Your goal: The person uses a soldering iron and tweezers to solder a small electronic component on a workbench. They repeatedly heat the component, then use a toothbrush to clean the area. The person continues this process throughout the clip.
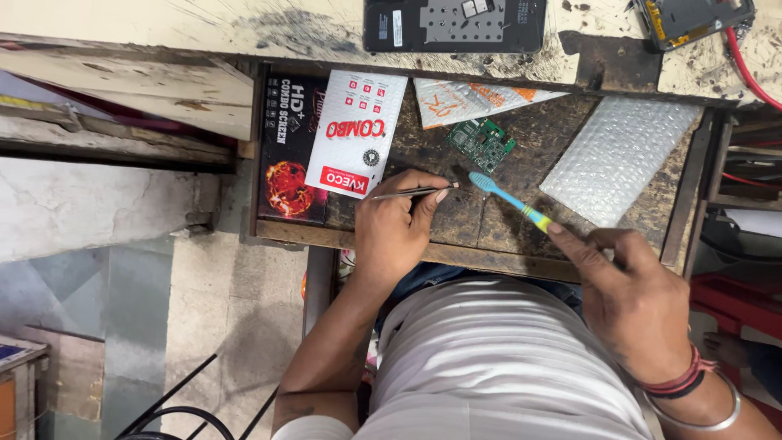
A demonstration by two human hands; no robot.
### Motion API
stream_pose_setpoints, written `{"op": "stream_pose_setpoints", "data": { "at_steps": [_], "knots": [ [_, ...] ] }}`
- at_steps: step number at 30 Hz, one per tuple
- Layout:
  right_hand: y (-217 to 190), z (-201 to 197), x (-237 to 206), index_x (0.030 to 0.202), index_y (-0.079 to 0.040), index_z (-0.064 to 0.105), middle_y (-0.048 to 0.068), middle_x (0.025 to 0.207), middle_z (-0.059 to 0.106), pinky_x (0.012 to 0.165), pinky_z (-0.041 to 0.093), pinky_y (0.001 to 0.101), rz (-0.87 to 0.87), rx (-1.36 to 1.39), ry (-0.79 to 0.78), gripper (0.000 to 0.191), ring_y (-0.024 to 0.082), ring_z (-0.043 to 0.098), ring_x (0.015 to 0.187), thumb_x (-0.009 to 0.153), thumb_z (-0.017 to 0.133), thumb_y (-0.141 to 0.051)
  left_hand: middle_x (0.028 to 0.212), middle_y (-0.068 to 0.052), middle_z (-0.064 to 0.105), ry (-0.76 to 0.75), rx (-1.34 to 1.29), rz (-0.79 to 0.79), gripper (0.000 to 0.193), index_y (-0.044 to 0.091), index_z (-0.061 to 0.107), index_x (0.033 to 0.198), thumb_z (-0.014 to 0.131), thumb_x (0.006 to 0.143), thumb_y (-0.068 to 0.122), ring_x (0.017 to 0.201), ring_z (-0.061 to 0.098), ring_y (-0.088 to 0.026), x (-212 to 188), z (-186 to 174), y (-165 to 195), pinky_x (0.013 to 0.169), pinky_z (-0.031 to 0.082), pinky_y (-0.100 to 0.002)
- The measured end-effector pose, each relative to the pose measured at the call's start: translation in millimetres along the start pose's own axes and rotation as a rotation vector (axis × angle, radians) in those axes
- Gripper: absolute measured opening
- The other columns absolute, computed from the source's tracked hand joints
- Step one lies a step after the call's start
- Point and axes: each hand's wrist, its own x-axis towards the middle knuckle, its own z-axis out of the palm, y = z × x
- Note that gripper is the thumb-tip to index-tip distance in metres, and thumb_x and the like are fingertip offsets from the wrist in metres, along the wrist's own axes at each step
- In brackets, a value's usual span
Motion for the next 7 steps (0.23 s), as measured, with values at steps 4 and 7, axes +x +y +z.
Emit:
{"op": "stream_pose_setpoints", "data": {
  "at_steps": [4, 7],
  "knots": [
    [-9, 14, 6, 0.136, -0.024, 0.069, 0.010, 0.106, 0.067, 0.058, 0.057, 0.0398, -0.050, 0.062, -0.079, 0.072, 0.028, 0.067, 0.066, 0.071, 0.068, 0.007, 0.098, -0.004, 0.077, 0.008, 0.002, -0.034, 0.013, 0.008, 0.075, 0.099, 0.072, 0.097, 0.021, 0.084, 0.075, -0.025, 1, 1, -1, 0.072, 0.056, -0.036],
    [-7, 10, 9, 0.135, -0.025, 0.068, 0.009, 0.103, 0.066, 0.060, 0.057, 0.0392, -0.041, 0.132, -0.038, 0.066, 0.028, 0.068, 0.072, 0.075, 0.070, 0.003, 0.104, -0.003, 0.078, 0.025, 0.015, 0.035, 0.015, 0.007, 0.074, 0.093, 0.071, 0.099, 0.020, 0.086, 0.075, -0.025, 0, 3, -6, 0.074, 0.056, -0.035]
  ]
}}
